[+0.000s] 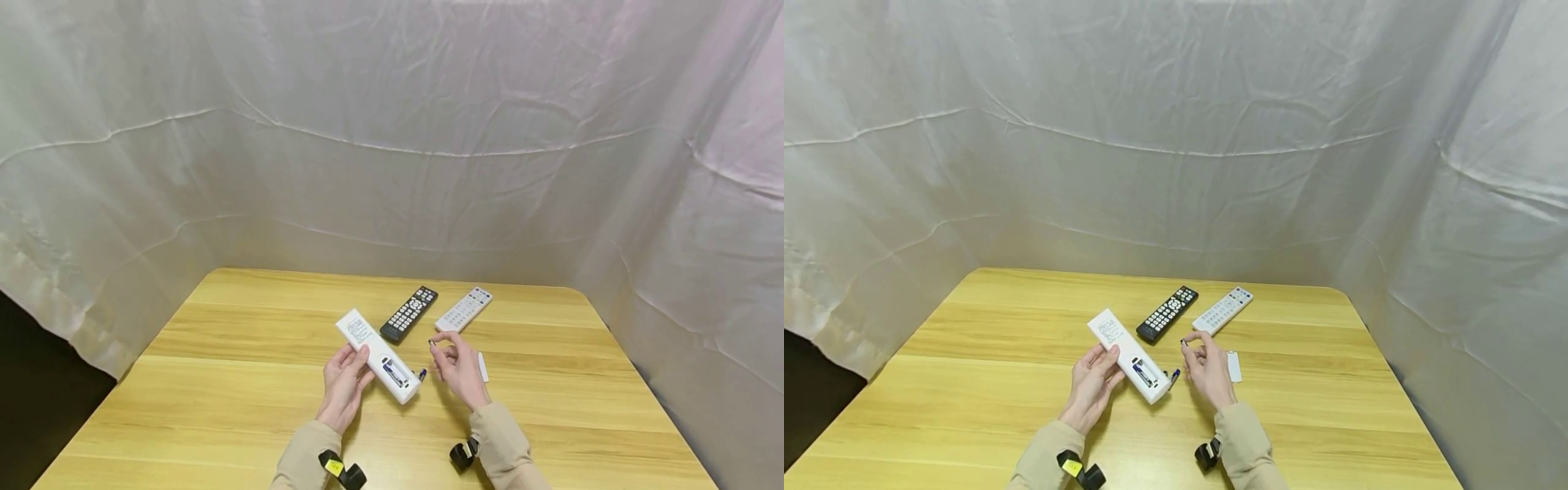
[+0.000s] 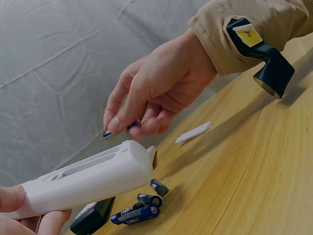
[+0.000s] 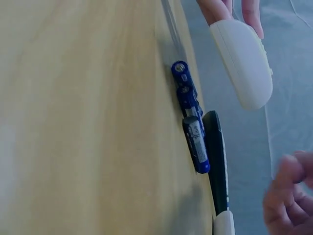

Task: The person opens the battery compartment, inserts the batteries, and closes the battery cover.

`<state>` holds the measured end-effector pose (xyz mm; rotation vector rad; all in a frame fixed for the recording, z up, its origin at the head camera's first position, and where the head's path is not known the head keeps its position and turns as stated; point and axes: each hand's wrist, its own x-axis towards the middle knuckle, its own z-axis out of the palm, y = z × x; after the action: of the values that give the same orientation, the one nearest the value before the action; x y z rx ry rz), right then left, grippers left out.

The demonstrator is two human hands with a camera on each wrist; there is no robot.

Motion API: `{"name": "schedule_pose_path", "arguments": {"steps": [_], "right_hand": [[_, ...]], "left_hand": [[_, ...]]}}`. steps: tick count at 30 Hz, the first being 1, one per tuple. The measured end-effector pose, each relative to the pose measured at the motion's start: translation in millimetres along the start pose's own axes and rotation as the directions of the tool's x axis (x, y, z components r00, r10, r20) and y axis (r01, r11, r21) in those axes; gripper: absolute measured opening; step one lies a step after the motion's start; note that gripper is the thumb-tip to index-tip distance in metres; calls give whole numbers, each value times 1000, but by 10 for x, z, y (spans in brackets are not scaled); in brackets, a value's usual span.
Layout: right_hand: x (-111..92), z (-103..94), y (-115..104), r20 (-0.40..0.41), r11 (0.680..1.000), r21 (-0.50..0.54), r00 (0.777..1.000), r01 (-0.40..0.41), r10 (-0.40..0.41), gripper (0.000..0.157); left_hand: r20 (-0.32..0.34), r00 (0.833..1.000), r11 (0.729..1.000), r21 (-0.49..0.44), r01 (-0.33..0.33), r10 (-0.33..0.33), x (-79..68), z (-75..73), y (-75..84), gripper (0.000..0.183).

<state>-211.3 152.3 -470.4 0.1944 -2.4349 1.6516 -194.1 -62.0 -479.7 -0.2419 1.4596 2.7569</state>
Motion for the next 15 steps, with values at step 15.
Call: {"name": "schedule_pose_path", "arguments": {"steps": [15], "right_hand": [[-166,-22,-68,-68,978,3,975,211,-210,11]], "left_hand": [[2,999,999,-23,35,-35,-2,-17,1,53]]}}
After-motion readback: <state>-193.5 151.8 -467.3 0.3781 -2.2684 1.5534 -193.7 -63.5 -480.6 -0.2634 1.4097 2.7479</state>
